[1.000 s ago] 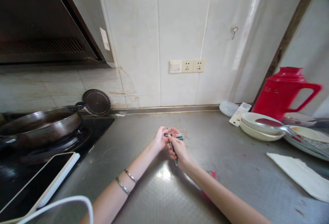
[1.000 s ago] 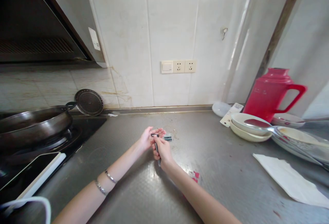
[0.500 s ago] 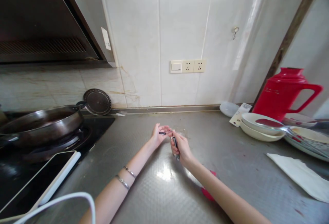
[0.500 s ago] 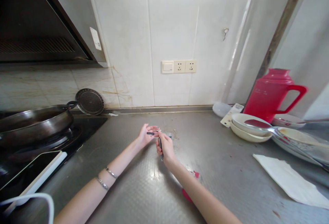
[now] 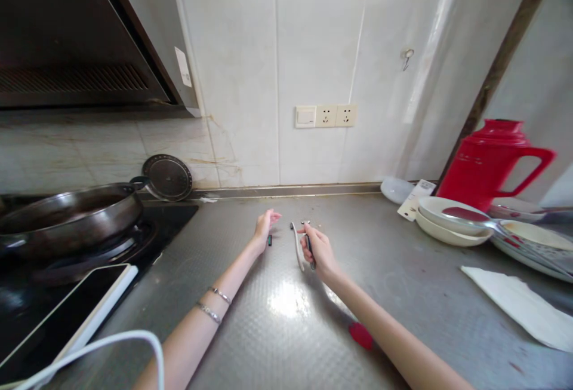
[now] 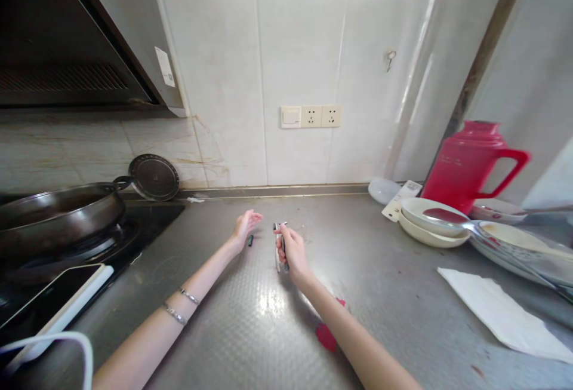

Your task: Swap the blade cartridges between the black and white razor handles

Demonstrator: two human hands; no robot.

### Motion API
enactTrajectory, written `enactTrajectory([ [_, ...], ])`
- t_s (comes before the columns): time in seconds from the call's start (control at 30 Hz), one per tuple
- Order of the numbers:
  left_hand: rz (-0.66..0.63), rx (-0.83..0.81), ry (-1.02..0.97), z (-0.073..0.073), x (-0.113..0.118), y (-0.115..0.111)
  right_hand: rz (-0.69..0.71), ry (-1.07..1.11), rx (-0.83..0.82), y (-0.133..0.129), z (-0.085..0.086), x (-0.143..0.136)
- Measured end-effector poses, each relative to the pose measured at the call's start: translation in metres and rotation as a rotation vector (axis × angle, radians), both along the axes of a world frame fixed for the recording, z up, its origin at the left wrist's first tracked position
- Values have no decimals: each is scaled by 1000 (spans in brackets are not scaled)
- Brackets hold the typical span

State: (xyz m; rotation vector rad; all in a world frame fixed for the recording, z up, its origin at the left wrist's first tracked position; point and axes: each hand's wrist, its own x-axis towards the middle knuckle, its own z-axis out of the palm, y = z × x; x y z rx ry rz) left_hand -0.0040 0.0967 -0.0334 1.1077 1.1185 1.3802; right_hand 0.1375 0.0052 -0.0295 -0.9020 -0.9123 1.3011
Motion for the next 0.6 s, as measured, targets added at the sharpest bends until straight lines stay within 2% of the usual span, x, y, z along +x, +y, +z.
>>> enactTrajectory([
  [0.13,19,66,97,15,2,-4,-44,-50,18,5,-2,5],
  [0.3,-75,109,110,32,9,-18,-175,-98,83,9,3,12],
  [0.47,-267,-17,102,22,21,-43,-225,-204,223,12,11,17],
  [0.6,-370,-47,-39,10,28,-57,-229,-201,310,11,16,18],
])
